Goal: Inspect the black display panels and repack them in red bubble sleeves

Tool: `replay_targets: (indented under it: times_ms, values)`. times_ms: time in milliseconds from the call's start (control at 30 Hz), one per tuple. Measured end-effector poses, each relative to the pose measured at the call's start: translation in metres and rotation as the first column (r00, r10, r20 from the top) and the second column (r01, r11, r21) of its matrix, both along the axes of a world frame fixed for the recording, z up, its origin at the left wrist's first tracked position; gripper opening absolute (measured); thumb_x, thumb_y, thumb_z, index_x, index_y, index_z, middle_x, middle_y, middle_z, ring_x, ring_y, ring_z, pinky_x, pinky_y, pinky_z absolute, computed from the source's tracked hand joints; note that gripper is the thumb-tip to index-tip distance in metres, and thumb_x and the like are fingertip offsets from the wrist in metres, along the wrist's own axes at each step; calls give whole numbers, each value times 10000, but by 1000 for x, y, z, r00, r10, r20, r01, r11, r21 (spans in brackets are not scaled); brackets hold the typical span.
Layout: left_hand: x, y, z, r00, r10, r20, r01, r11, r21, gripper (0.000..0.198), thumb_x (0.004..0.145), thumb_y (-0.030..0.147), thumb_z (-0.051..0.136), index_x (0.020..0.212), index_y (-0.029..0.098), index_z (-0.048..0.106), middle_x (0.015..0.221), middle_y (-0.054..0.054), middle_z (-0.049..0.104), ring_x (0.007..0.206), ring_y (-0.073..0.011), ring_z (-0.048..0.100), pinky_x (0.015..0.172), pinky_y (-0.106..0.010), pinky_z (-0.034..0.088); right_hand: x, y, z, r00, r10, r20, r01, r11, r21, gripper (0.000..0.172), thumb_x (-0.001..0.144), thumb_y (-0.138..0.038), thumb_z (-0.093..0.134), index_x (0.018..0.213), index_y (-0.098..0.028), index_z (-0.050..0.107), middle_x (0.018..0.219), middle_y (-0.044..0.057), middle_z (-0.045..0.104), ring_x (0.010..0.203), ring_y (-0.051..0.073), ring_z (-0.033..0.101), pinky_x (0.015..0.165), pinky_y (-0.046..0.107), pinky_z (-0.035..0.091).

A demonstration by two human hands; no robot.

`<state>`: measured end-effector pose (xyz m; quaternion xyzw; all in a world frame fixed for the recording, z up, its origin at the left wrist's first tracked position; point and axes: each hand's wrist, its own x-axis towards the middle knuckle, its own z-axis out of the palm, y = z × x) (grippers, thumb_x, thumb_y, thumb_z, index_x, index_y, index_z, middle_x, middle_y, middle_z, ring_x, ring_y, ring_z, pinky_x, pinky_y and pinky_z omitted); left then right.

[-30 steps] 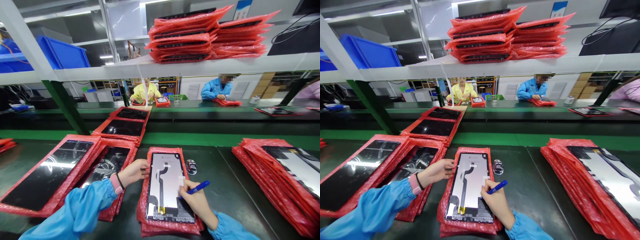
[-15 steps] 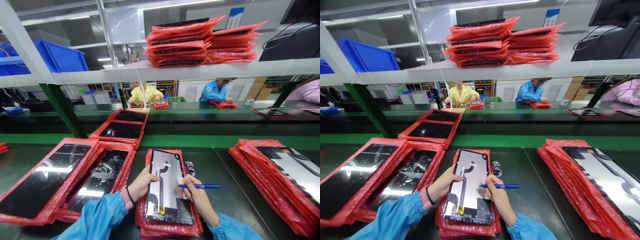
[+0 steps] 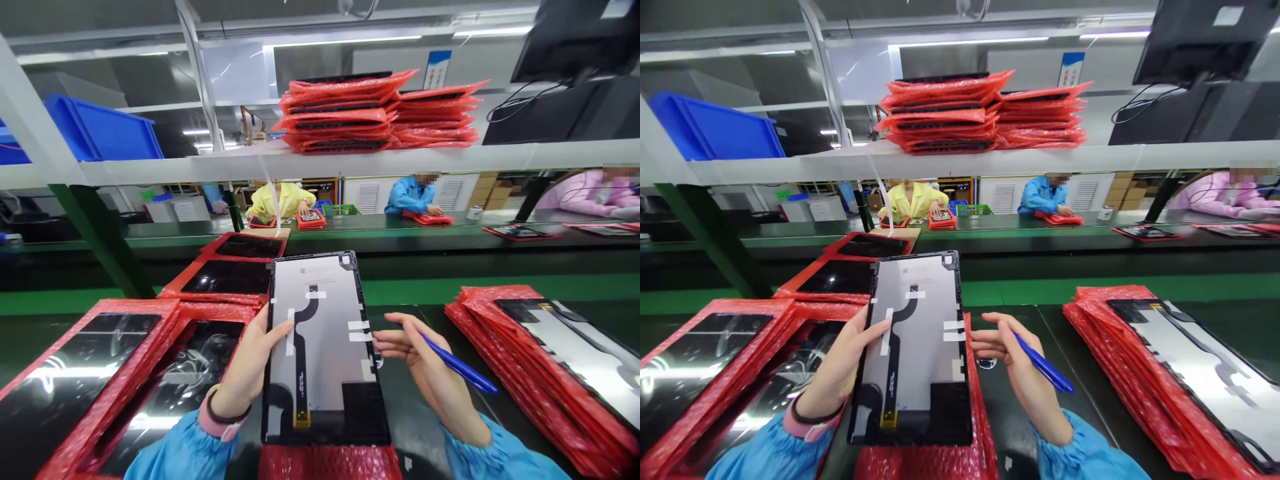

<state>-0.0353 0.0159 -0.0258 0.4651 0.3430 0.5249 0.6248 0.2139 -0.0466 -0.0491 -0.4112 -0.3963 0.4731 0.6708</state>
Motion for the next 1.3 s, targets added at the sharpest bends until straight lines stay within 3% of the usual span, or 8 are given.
replay_targets:
  times_ms: [167,433,800,933,1033,1133,1200,1300]
  values:
    - [-4,-2,15,999,40,36,-41,999,21,465,736,268,787,1171,236,629,1113,-13,734,940,-169,702,800,-215,553,-22,-1,26,980,171,106,-168,985,-35,393,759,-508,733,1013,-207,722,770,54,743,681,175,669,627,263,516]
    - [-4,4,20,998,68,16,-69,992,107,542,753,287,777,1261,280,585,1175,-15,705,974,-183,692,773,-227,571,-41,22,32,870,-68,489,29,996,88,230,855,-332,606,687,-181,564,562,-84,232,543,90,205,493,238,207]
    - [-13,24,18,1000,21,11,-22,989,148,354,755,238,765,1097,236,673,1041,-3,741,887,-158,697,784,-225,560,-31,30,17,992,83,97,-77,995,-65,296,658,-433,833,863,-229,767,809,34,740,667,187,663,591,282,545]
    - [-14,24,11,980,168,-103,-132,948,290,162,767,255,748,913,201,703,766,19,745,641,-131,680,600,-195,547,-27,41,15,982,80,174,-77,997,-24,326,746,-445,772,987,-226,761,1019,82,768,903,262,713,868,393,552]
    - [-13,24,6,873,417,-254,-170,747,643,42,809,183,689,780,178,720,666,5,743,583,-146,694,563,-194,552,-28,41,17,987,-31,159,20,997,70,372,826,-401,718,1168,-260,681,1214,77,710,1163,271,629,1070,436,418]
    - [-9,28,-1,796,547,-258,103,298,949,307,874,56,540,1114,158,702,1019,-72,772,921,-214,738,814,-275,594,-37,35,19,984,123,-126,-109,987,117,435,799,-446,736,1208,-336,641,1317,40,652,1190,274,617,1043,468,448]
    - [-7,33,-6,777,584,-235,277,18,961,404,892,35,497,1264,139,615,1174,-105,718,1137,-241,652,968,-356,543,-43,31,18,915,297,-272,-285,955,84,453,712,-584,753,1078,-320,714,1240,51,699,1114,305,661,984,491,492]
    - [-5,37,-8,749,611,-255,394,-101,914,408,907,68,510,1303,133,583,1200,-112,705,1239,-258,572,1034,-418,492,-47,28,12,880,337,-335,-358,934,-1,521,585,-690,771,855,-244,765,976,102,781,993,343,707,933,500,519]
